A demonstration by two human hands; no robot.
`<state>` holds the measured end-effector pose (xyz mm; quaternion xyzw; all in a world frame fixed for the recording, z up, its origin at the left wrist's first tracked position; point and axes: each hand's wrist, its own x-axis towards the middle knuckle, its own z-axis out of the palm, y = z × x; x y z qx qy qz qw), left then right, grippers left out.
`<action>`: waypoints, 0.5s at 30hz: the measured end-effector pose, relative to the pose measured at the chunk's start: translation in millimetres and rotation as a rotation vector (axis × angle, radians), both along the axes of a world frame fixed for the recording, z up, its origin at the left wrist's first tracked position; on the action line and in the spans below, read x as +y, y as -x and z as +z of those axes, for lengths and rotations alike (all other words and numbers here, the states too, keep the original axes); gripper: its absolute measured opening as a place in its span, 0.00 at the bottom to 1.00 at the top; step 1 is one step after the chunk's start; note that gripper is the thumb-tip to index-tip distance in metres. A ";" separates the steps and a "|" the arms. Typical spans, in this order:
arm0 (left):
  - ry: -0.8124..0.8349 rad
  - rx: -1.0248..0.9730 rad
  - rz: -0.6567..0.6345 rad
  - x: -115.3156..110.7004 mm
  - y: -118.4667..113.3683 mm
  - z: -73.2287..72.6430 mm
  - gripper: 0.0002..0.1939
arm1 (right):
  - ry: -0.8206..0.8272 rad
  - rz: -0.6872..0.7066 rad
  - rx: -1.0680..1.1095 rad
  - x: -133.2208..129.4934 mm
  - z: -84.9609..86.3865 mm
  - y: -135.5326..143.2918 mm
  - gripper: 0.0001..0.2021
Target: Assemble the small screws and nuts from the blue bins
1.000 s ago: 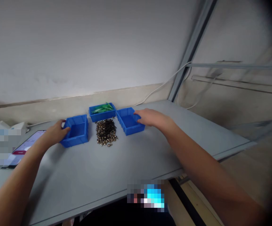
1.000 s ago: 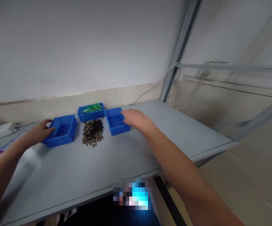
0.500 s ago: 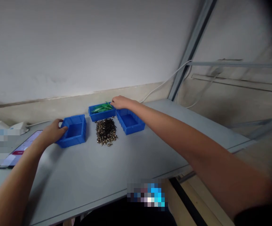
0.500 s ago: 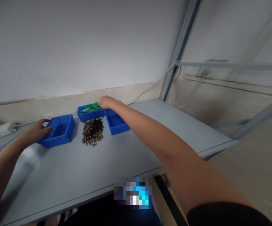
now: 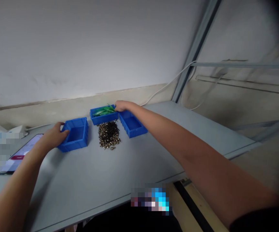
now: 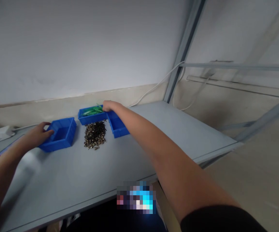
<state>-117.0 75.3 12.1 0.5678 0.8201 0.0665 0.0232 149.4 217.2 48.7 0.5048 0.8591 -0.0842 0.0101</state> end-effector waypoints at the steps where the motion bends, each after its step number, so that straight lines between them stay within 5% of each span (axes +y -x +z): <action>1: 0.000 0.003 -0.002 -0.1 0.1 -0.1 0.27 | 0.000 0.008 -0.002 -1.8 0.3 -0.7 0.12; 15: -0.013 -0.015 -0.018 -3.5 -5.0 3.4 0.27 | 0.029 0.041 0.076 -11.7 -1.8 -13.6 0.09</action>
